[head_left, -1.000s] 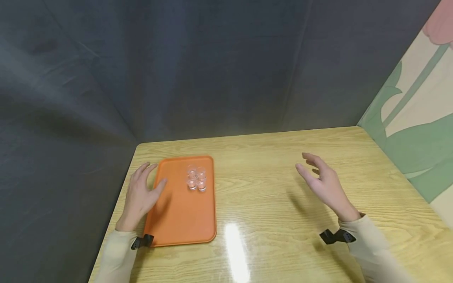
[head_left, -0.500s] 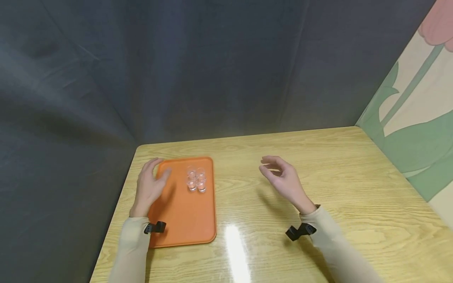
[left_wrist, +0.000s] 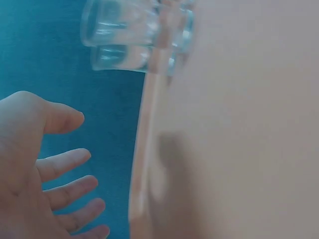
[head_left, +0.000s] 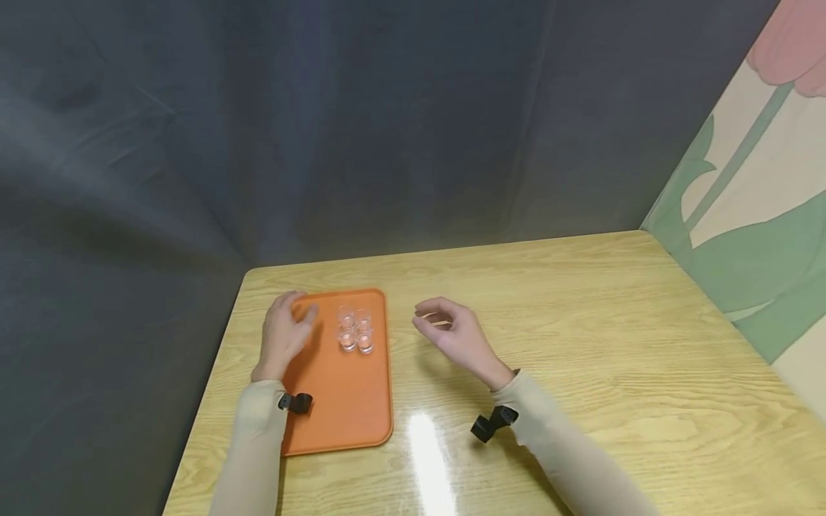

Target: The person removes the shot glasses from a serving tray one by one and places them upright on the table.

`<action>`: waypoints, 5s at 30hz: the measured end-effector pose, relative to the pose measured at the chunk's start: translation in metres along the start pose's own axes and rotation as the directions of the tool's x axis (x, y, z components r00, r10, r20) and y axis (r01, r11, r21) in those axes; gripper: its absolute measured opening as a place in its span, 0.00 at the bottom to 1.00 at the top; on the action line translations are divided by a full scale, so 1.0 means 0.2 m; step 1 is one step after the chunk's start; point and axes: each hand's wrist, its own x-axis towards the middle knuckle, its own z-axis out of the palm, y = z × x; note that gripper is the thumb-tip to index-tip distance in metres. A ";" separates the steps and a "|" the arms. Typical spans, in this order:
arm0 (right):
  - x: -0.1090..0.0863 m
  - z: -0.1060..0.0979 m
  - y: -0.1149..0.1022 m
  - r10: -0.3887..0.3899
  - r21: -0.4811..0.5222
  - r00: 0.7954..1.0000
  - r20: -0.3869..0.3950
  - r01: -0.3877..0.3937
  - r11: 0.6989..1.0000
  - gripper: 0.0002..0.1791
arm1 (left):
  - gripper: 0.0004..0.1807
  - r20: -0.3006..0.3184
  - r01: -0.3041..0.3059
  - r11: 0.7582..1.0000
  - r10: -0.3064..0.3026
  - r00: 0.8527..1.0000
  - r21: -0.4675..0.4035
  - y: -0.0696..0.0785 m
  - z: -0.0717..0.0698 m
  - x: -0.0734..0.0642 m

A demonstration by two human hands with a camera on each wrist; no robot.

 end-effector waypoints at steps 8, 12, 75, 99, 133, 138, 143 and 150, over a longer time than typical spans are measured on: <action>0.04 0.18 0.01 -0.007 0.013 0.996 0.084 0.006 1.000 0.11 | 0.27 -0.014 -0.035 0.988 0.038 0.999 0.148 -0.04 0.04 0.01; 0.05 0.26 0.03 -0.012 0.032 0.993 0.117 0.008 0.999 0.13 | 0.28 0.017 -0.041 0.985 0.038 0.999 0.170 -0.03 0.06 0.01; 0.10 0.48 0.12 -0.041 -0.082 0.991 0.126 0.052 0.995 0.20 | 0.43 0.210 0.035 0.954 -0.101 0.972 0.296 0.00 0.11 0.02; 0.08 0.48 0.12 -0.015 -0.035 0.991 0.132 0.020 0.999 0.18 | 0.34 0.178 0.034 0.953 -0.091 0.980 0.302 0.00 0.11 0.02; 0.04 0.37 0.15 -0.068 0.072 0.993 0.098 0.061 0.996 0.17 | 0.29 0.113 0.023 0.962 -0.055 0.992 0.274 0.02 0.12 0.00; 0.04 0.33 0.16 -0.048 0.103 0.997 0.064 0.042 0.994 0.18 | 0.28 0.127 -0.013 0.971 -0.017 0.992 0.237 0.03 0.12 0.00; 0.04 0.28 0.18 -0.019 0.120 0.999 0.045 0.013 0.993 0.20 | 0.28 0.137 -0.015 0.971 -0.019 0.990 0.239 0.03 0.12 0.00; 0.02 0.20 0.14 0.017 0.115 0.999 0.029 -0.020 0.993 0.21 | 0.29 0.157 -0.015 0.969 -0.025 0.987 0.245 0.03 0.13 0.00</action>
